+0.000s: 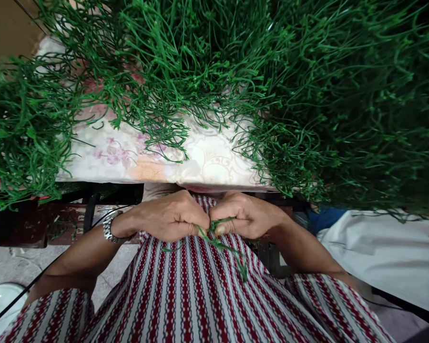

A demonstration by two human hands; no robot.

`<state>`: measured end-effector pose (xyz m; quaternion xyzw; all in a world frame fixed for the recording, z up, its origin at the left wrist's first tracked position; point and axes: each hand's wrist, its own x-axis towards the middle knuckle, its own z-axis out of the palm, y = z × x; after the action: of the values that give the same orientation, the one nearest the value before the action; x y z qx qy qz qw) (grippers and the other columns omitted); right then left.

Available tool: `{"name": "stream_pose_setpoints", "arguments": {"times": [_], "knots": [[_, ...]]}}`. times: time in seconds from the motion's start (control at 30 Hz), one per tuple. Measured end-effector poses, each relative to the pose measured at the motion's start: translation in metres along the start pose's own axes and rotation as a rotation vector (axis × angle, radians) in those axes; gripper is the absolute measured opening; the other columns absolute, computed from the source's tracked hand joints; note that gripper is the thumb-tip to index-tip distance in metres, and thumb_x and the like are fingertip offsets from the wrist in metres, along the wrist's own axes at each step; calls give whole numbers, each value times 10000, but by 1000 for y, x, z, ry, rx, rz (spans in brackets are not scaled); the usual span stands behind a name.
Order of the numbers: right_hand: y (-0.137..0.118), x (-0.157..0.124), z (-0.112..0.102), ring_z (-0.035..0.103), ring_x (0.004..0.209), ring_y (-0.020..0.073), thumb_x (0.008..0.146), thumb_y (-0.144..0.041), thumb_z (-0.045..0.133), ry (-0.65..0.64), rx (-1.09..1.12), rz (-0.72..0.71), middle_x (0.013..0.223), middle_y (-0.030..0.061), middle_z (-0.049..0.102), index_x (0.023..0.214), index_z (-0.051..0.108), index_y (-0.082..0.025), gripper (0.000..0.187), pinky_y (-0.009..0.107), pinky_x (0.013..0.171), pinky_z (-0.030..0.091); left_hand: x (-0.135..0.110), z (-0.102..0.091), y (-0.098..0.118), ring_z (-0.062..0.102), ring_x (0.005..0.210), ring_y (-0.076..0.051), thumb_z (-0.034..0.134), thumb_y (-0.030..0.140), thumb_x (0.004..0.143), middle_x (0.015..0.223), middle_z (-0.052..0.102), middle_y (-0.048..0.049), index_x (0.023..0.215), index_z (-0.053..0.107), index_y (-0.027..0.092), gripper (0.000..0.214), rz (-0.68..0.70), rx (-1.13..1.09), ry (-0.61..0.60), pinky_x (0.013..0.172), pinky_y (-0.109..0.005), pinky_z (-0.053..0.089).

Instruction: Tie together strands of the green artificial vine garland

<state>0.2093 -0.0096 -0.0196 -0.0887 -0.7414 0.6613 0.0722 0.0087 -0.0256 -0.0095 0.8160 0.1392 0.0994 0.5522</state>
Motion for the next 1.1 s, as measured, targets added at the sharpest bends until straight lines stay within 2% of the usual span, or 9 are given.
{"name": "stream_pose_setpoints", "arguments": {"times": [0.23, 0.33, 0.43, 0.57, 0.67, 0.8, 0.9, 1.0, 1.1], "knots": [[24, 12, 17, 516, 525, 69, 839, -373, 503, -143, 483, -190, 568, 23, 565, 663, 587, -125, 316, 181, 541, 406, 1, 4, -13, 616, 602, -144, 424, 294, 871, 624, 656, -77, 747, 637, 168, 277, 170, -432, 58, 593, -241, 446], [23, 5, 20, 445, 444, 49, 823, -414, 514, 127, 584, -177, 563, -10, 544, 687, 577, -144, 309, 170, 454, 365, -4, 3, -13, 601, 630, -137, 454, 312, 862, 685, 647, -77, 806, 653, 152, 261, 114, -461, 223, 602, -240, 440], [15, -4, 18, 457, 503, 56, 804, -424, 540, 575, 434, -29, 651, -2, 563, 763, 590, -149, 282, 175, 467, 359, -7, 5, -10, 545, 688, -129, 478, 348, 848, 761, 587, -63, 852, 643, 137, 268, -40, -473, 438, 626, -242, 410], [3, -2, 19, 468, 572, 72, 779, -390, 585, 830, 168, 123, 670, -16, 541, 797, 575, -163, 228, 194, 536, 380, -1, 15, -8, 466, 722, -120, 457, 374, 853, 829, 502, -34, 881, 578, 161, 247, -216, -592, 713, 626, -230, 371], [2, 9, 25, 475, 590, 80, 760, -409, 600, 888, 44, 148, 727, -16, 560, 927, 558, -186, 281, 201, 546, 392, 7, 21, -7, 459, 751, -123, 449, 375, 855, 879, 493, -19, 1023, 491, 205, 243, -279, -601, 822, 658, -228, 377], [6, 16, 30, 520, 631, 93, 744, -354, 635, 878, -180, 116, 758, -9, 596, 940, 570, -194, 262, 218, 595, 422, 15, 22, -4, 475, 902, -147, 447, 360, 857, 1080, 454, -37, 1192, 384, 243, 360, -265, -542, 816, 785, -253, 390], [7, 14, 28, 533, 618, 91, 786, -267, 595, 906, -343, 61, 691, -13, 589, 800, 601, -182, 87, 215, 591, 418, 15, 22, -4, 476, 744, -110, 479, 354, 843, 945, 486, -21, 1065, 460, 215, 263, -299, -560, 828, 634, -212, 389], [6, 11, 27, 560, 626, 97, 781, -235, 599, 972, -383, 51, 694, -1, 614, 782, 606, -171, 64, 224, 606, 440, 12, 23, -8, 396, 575, -75, 549, 335, 804, 710, 421, 21, 816, 483, 181, 168, -251, -624, 939, 485, -191, 311], [4, 9, 27, 567, 600, 97, 771, -229, 609, 1013, -420, 42, 696, 3, 638, 762, 605, -172, 58, 227, 598, 450, 9, 24, -12, 367, 536, -71, 573, 307, 786, 661, 388, 24, 678, 469, 160, 211, -218, -637, 973, 457, -206, 294]]}}
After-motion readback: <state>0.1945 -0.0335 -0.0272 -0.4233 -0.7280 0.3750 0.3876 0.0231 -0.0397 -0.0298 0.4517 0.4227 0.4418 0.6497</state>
